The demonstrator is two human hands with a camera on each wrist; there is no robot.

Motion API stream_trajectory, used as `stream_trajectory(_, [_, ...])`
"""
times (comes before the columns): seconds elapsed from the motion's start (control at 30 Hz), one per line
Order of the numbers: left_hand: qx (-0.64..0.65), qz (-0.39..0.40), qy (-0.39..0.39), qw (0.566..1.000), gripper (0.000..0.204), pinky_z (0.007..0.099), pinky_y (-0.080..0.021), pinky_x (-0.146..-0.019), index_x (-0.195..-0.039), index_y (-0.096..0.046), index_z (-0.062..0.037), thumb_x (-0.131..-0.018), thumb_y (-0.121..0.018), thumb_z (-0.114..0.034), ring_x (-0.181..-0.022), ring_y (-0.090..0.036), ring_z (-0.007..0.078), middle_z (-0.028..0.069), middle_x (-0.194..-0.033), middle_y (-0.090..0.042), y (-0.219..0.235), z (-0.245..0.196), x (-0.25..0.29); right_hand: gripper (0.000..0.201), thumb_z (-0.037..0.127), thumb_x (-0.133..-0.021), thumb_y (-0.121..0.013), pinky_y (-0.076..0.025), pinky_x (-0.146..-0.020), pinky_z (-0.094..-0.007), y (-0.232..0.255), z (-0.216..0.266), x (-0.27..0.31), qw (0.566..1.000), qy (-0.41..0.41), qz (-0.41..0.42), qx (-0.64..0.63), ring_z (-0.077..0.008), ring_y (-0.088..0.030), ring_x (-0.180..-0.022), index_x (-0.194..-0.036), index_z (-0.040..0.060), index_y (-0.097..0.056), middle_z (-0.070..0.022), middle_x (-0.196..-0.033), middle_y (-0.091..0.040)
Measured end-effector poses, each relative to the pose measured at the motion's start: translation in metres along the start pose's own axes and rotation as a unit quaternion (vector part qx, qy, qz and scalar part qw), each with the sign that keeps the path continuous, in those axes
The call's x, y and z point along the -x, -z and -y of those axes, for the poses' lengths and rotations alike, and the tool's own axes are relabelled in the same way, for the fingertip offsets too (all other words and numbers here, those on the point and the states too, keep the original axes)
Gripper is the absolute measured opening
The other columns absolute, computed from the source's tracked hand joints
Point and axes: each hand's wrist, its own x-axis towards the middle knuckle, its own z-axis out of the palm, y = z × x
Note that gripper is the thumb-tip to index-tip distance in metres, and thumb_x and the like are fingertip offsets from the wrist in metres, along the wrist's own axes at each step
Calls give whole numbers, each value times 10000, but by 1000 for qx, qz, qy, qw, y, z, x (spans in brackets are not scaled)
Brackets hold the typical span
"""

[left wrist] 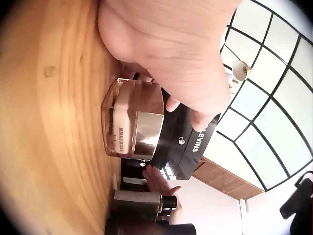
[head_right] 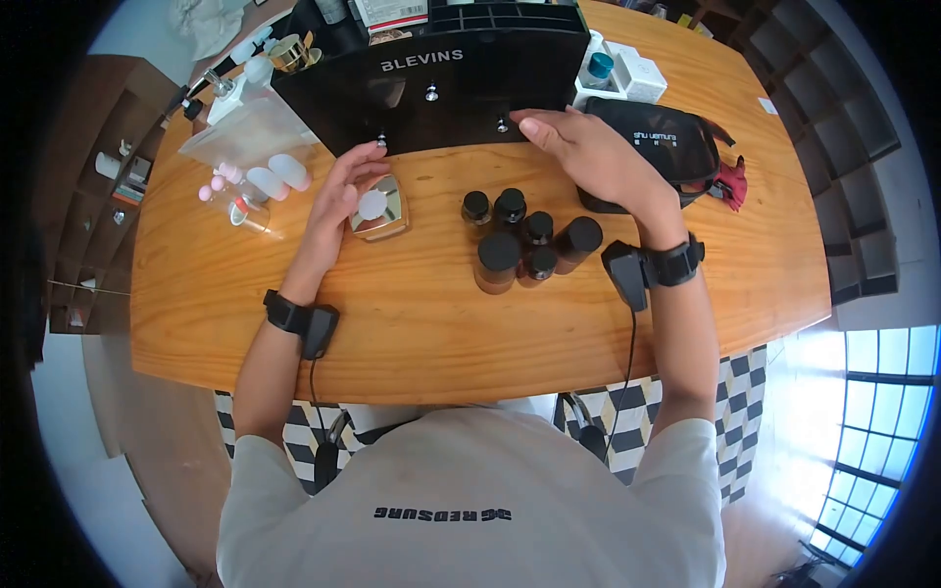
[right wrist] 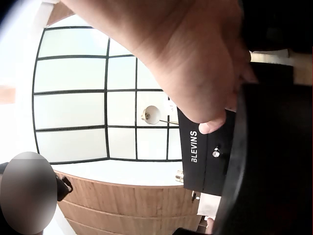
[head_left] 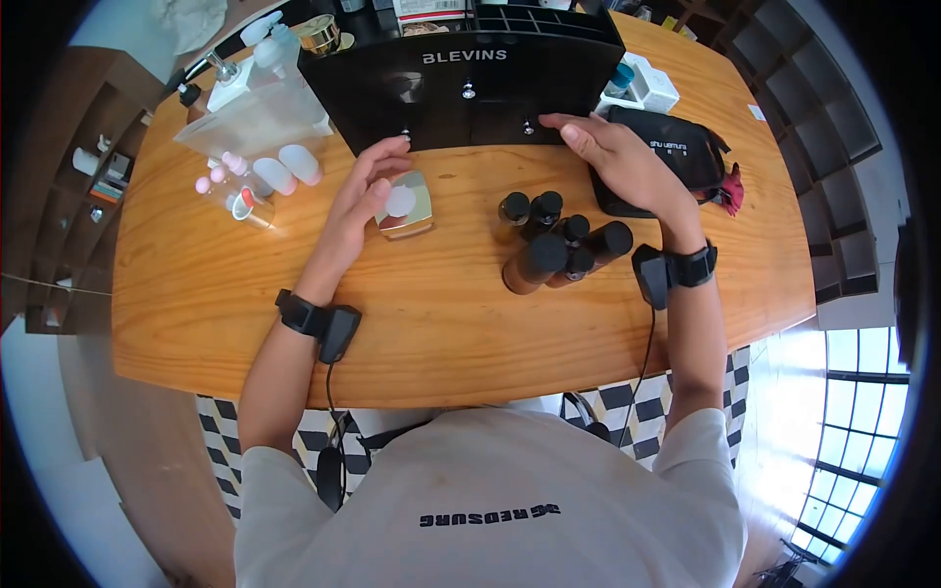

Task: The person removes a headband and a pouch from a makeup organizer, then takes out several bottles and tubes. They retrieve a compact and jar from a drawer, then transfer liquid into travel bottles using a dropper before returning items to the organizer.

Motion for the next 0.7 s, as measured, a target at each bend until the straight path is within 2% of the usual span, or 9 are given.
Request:
stream_trajectory(0.13, [8, -27, 20, 999, 709, 333, -448, -1082, -1561, -382, -24, -1006, -538, -437, -1362, -487, 229, 136, -1513, -475, -4, -1, -2, 516, 415, -1106, -444, -402, -1141, -416, -1, 1, 3, 1000, 5, -10, 22, -363, -593, -1261, -1319, -7, -650, -158, -1353, -671])
stream_trajectory(0.2, [19, -13, 44, 999, 716, 296, -489, -999, -1576, -375, -29, -1006, -531, -433, -1351, -492, 211, 121, -1535, -461, -2, -4, -5, 457, 364, -1104, -482, -461, -1060, -380, -2, -3, 10, 984, 117, -121, 51, -320, -643, -1188, -1227, -24, -690, -157, -1283, -708])
stream_trajectory(0.23, [15, -15, 43, 999, 716, 296, -489, -999, -1576, -375, -29, -1006, -531, -433, -1351, -492, 211, 121, -1535, -461, -1, -6, -5, 457, 364, -1104, -482, -461, -1060, -380, 1, -6, 14, 984, 121, -123, 50, -320, -643, -1188, -1227, -24, -690, -157, -1283, -708])
stream_trajectory(0.3, [34, 0, 93, 995, 696, 259, -497, -942, -1564, -409, -30, -1004, -527, -426, -1339, -495, 198, 106, -1547, -452, 0, -11, -4, 413, 326, -1101, -505, -469, -1032, -341, 8, -15, 28, 965, 88, -237, -73, -245, -675, -1108, -1138, -24, -721, -124, -1196, -746])
stream_trajectory(0.33, [15, -1, 62, 998, 682, 275, -473, -992, -1542, -446, -24, -1004, -529, -435, -1312, -507, 203, 102, -1520, -474, 0, -7, -5, 430, 330, -1104, -505, -474, -1000, -313, 10, -19, 35, 950, 63, -281, -117, -174, -673, -1057, -1076, -29, -741, -92, -1126, -760])
stream_trajectory(0.43, [-40, 6, 34, 999, 699, 300, -435, -1060, -1528, -458, -11, -1003, -536, -464, -1302, -512, 207, 97, -1481, -502, 2, 0, -6, 472, 335, -1109, -505, -483, -931, -285, 15, -31, 46, 912, 29, -385, -140, -131, -658, -971, -981, -58, -732, -64, -991, -760])
stream_trajectory(0.57, [4, 20, 13, 1000, 649, 311, -420, -1062, -1510, -478, 1, -1017, -581, -408, -1270, -507, 190, 106, -1469, -486, 1, -2, -4, 461, 312, -1110, -510, -490, -851, -275, 10, -47, 49, 885, 10, -436, -164, -114, -642, -881, -924, -49, -728, -47, -889, -745])
stream_trajectory(0.63, [19, -2, 28, 999, 757, 348, -392, -1138, -1495, -472, 36, -989, -574, -518, -1334, -513, 252, 151, -1448, -528, 3, 0, -2, 450, 295, -1107, -520, -492, -769, -282, 8, -50, 49, 890, -4, -445, -106, -97, -621, -821, -889, -42, -723, -41, -836, -731])
stream_trajectory(0.7, [21, 5, 29, 999, 753, 358, -381, -1155, -1486, -474, 50, -990, -585, -506, -1341, -521, 267, 170, -1439, -540, 3, -7, 3, 425, 284, -1100, -531, -488, -719, -297, 5, -46, 47, 888, 8, -450, -90, -118, -613, -777, -869, -16, -724, -44, -797, -719])
